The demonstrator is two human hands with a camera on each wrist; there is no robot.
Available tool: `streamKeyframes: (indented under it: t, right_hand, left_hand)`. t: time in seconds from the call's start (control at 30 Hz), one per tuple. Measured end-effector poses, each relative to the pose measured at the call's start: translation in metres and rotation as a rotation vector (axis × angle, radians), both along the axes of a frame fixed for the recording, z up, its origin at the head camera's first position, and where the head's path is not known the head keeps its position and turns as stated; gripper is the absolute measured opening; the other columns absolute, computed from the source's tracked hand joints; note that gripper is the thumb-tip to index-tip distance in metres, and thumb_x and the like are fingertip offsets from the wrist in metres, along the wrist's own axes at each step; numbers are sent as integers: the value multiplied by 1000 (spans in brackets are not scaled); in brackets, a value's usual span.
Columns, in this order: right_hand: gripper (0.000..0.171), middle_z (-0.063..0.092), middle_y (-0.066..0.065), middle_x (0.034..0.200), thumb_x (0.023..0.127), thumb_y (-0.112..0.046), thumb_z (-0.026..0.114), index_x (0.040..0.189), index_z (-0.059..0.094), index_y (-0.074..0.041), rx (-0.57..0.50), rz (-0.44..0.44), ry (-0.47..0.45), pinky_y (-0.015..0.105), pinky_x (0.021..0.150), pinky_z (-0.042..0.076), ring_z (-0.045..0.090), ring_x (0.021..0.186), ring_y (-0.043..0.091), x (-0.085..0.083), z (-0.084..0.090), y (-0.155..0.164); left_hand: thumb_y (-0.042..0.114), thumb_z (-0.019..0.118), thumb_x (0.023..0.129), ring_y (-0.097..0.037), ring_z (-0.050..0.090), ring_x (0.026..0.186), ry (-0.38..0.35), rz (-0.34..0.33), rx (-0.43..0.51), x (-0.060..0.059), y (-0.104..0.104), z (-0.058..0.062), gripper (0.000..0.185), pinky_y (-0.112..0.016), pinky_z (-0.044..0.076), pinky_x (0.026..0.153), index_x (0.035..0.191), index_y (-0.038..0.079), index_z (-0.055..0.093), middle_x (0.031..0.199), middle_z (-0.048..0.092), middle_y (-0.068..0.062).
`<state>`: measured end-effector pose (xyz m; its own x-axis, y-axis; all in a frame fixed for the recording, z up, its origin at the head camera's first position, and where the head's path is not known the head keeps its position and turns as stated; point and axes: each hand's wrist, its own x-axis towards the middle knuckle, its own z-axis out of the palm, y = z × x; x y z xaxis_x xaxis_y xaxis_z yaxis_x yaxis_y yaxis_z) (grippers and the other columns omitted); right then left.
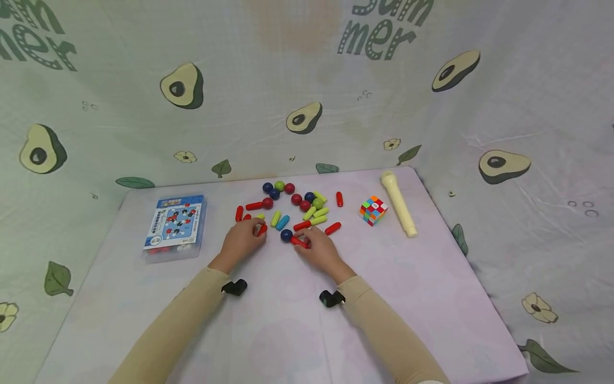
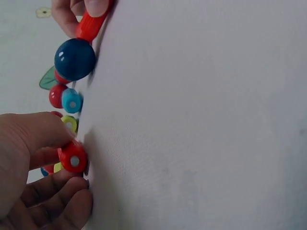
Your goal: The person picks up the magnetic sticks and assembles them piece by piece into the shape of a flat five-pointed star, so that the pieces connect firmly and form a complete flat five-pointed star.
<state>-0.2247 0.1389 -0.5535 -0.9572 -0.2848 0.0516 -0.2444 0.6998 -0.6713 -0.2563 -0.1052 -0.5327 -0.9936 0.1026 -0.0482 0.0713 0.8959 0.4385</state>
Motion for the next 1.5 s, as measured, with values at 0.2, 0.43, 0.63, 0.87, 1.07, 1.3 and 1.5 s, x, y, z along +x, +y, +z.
streamKeyframes:
  t: [0.2,0.43,0.63,0.87,1.07,1.3,1.5]
  right_hand:
    - [31,56,-3,92,93,-30,77,122,71,-22,-2,-6,0,30,70,47,53,83,16,0,-1,0]
    - [31,56,-3,93,94,-31,75,123,70,-21,-8,-4,-2,30,70,47,53,83,16,1,-1,0]
    - [32,55,-1,92,94,-31,75,124,70,-20,-39,-7,-22,32,70,46,53,84,18,1,2,1]
    - [31,57,-1,94,95,-31,74,124,70,-21,-38,7,-18,32,70,45,53,83,18,0,3,-2]
    - [31,60,-2,102,94,-29,75,124,71,-22,-6,31,-7,31,74,46,53,87,16,-4,3,-7]
    - [33,57,-3,95,92,-25,77,123,70,-17,60,52,19,30,72,46,52,84,15,-7,2,-13]
    - [30,58,-3,95,92,-23,78,119,70,-16,30,57,23,29,71,46,53,81,14,-5,1,-14]
  left_hand:
    - [20,76,90,-21,59,83,-12,-10,50,10,1,1,35,-36,54,77,124,12,72,106,70,-6]
    - [20,76,90,-21,58,87,-35,34,205,27,7,-6,28,-35,54,79,116,10,72,101,66,-3]
    - [21,77,90,-18,57,83,-20,14,258,36,13,-10,26,-33,53,75,113,11,72,97,65,-1]
    - [24,80,89,-14,58,80,12,-28,323,36,16,-18,27,-29,53,72,111,11,72,92,66,1]
    - [27,81,89,-13,58,79,38,-25,315,36,17,-20,27,-27,52,71,109,11,72,90,65,3]
    - [27,81,88,-15,56,71,17,-6,336,36,18,-18,39,-28,49,64,120,11,66,82,62,2]
    - [28,80,88,-15,55,70,11,-3,313,36,19,-17,41,-27,47,62,123,12,66,81,60,2]
